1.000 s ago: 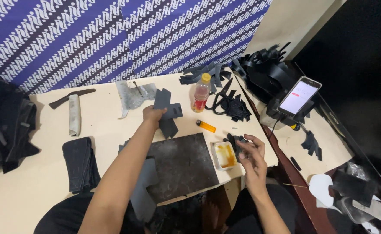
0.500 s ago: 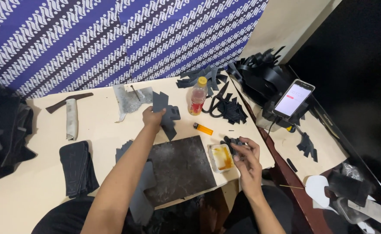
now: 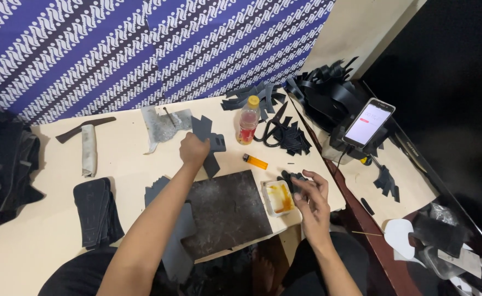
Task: A person is seen applying glue to various small leather cutouts and then carefully sticking them onto a larger leather base to assemble a product.
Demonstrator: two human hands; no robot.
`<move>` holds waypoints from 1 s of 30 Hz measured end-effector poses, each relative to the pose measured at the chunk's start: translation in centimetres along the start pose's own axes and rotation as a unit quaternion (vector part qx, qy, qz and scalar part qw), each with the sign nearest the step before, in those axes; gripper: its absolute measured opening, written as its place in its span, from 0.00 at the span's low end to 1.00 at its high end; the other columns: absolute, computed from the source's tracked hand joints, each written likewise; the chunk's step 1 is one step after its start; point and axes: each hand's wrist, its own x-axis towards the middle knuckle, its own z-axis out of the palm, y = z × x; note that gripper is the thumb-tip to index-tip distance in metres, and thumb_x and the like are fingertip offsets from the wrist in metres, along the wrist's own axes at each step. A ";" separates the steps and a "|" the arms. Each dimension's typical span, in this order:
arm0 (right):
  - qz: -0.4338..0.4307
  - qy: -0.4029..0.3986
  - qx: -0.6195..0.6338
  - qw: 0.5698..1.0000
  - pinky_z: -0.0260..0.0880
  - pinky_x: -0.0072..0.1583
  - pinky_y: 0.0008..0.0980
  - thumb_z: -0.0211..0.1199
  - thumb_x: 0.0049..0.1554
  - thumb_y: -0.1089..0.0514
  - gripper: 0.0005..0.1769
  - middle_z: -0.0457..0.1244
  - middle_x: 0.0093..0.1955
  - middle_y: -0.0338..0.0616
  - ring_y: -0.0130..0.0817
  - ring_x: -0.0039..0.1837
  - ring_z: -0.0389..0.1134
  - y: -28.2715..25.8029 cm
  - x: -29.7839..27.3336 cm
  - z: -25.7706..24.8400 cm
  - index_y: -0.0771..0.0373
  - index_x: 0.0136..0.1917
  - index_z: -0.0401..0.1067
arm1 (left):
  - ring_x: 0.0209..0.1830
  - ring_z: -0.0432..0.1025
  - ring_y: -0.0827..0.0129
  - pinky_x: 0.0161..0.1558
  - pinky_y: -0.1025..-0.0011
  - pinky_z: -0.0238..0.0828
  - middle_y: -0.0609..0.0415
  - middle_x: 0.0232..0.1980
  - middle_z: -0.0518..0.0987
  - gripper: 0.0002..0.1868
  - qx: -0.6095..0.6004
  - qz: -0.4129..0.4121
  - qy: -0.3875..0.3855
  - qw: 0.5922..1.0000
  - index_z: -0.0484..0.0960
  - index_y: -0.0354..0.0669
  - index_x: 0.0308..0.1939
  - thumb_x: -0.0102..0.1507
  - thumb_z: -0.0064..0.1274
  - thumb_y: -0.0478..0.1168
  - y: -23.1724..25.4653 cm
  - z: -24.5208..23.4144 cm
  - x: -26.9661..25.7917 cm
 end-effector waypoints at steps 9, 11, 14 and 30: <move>0.018 -0.212 -0.443 0.871 0.47 0.73 0.54 0.57 0.57 0.29 0.26 0.51 0.77 0.48 0.55 0.79 0.46 -0.9 1.2 -0.2 0.41 0.61 0.77 | 0.51 0.77 0.36 0.47 0.43 0.78 0.34 0.49 0.75 0.27 0.157 0.128 0.031 0.979 0.74 0.26 0.56 0.64 0.61 0.47 4.9 -11.0 -11.1; 0.011 -0.225 -0.449 0.865 0.46 0.73 0.58 0.58 0.56 0.28 0.27 0.50 0.78 0.50 0.58 0.81 0.45 -0.9 0.9 0.2 0.42 0.60 0.79 | 0.51 0.77 0.36 0.46 0.44 0.78 0.33 0.48 0.77 0.26 0.157 0.157 0.020 0.975 0.76 0.27 0.56 0.63 0.61 0.45 5.1 -13.8 -15.0; 0.019 -0.260 -0.468 0.844 0.41 0.76 0.61 0.55 0.56 0.26 0.30 0.47 0.82 0.50 0.59 0.83 0.39 -0.9 1.0 0.5 0.43 0.59 0.79 | 0.49 0.78 0.39 0.43 0.49 0.78 0.34 0.45 0.80 0.25 0.179 0.199 0.009 0.963 0.81 0.31 0.54 0.63 0.59 0.49 3.4 -17.3 -20.2; -0.142 -0.188 -0.486 0.841 0.56 0.64 0.56 0.49 0.62 0.38 0.23 0.56 0.77 0.45 0.51 0.76 0.53 -0.1 -2.7 -1.3 0.46 0.53 0.82 | 0.49 0.72 0.46 0.45 0.58 0.76 0.40 0.52 0.71 0.44 0.222 0.110 0.159 0.956 0.70 0.28 0.65 0.59 0.59 0.62 -7.3 -13.0 -28.2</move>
